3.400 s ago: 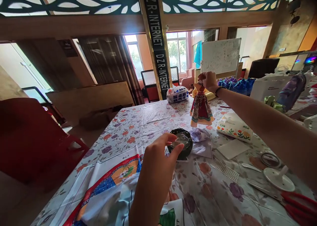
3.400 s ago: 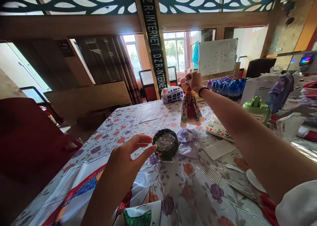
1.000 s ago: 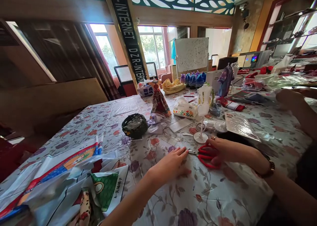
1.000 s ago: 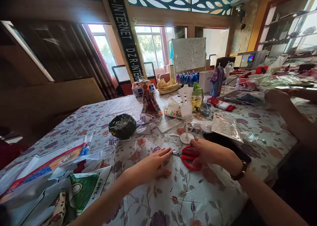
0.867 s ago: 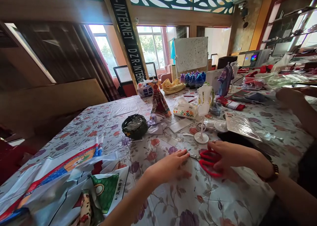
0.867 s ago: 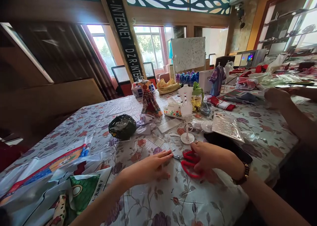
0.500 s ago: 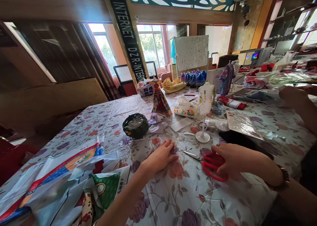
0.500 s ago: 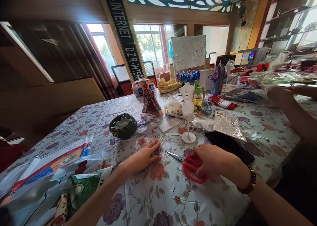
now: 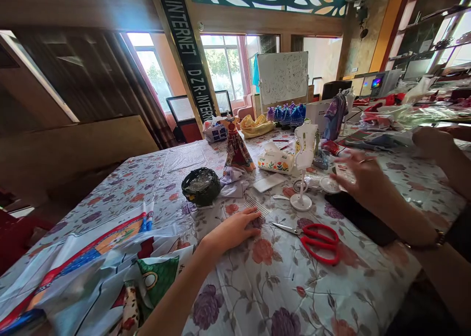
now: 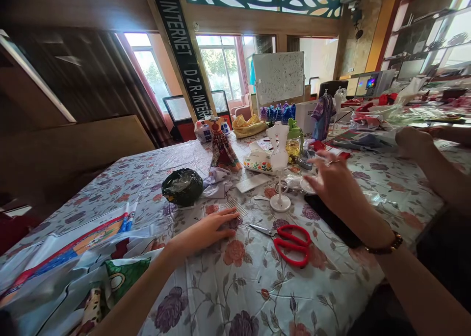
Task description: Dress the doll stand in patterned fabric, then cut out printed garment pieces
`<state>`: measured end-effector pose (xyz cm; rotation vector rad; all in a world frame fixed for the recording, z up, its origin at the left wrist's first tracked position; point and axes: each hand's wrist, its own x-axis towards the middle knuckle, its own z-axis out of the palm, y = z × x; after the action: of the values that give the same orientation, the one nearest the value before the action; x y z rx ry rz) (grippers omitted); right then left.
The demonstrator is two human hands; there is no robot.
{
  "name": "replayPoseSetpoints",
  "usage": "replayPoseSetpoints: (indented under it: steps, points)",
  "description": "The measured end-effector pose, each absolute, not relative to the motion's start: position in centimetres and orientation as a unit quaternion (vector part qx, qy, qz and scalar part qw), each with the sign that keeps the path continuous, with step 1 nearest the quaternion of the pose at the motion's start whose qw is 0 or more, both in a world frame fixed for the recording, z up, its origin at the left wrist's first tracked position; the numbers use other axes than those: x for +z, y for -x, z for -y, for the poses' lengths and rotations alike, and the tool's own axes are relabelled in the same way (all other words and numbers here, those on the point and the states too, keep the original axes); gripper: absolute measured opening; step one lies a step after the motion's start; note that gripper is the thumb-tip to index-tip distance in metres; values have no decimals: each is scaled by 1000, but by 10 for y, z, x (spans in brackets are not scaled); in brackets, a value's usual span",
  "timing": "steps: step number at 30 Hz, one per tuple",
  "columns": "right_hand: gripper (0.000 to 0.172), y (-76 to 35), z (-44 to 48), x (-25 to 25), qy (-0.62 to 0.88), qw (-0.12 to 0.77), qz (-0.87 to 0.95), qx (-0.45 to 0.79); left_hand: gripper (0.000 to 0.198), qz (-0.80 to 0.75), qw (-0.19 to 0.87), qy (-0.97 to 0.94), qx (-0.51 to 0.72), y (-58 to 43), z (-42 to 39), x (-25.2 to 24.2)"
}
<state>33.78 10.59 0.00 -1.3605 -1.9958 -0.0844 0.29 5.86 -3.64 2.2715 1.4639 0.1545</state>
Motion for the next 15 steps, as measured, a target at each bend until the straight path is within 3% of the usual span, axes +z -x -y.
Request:
replayPoseSetpoints:
  steps: [2,4,11,15]
  points:
    - [36,-330,-99,5,526,457,714,-73,53,-531,212,-818,56,-4,-58,-36]
    - [34,-314,-89,3,493,493,714,-64,54,-533,209,-818,55,-6,-57,-36]
    - [12,-261,-69,-37,227,353,907,-9,54,-528,204,-822,51,-7,-57,-36]
    - [14,-261,-81,-52,278,406,870,-25,54,-532,203,-821,46,-6,-57,-37]
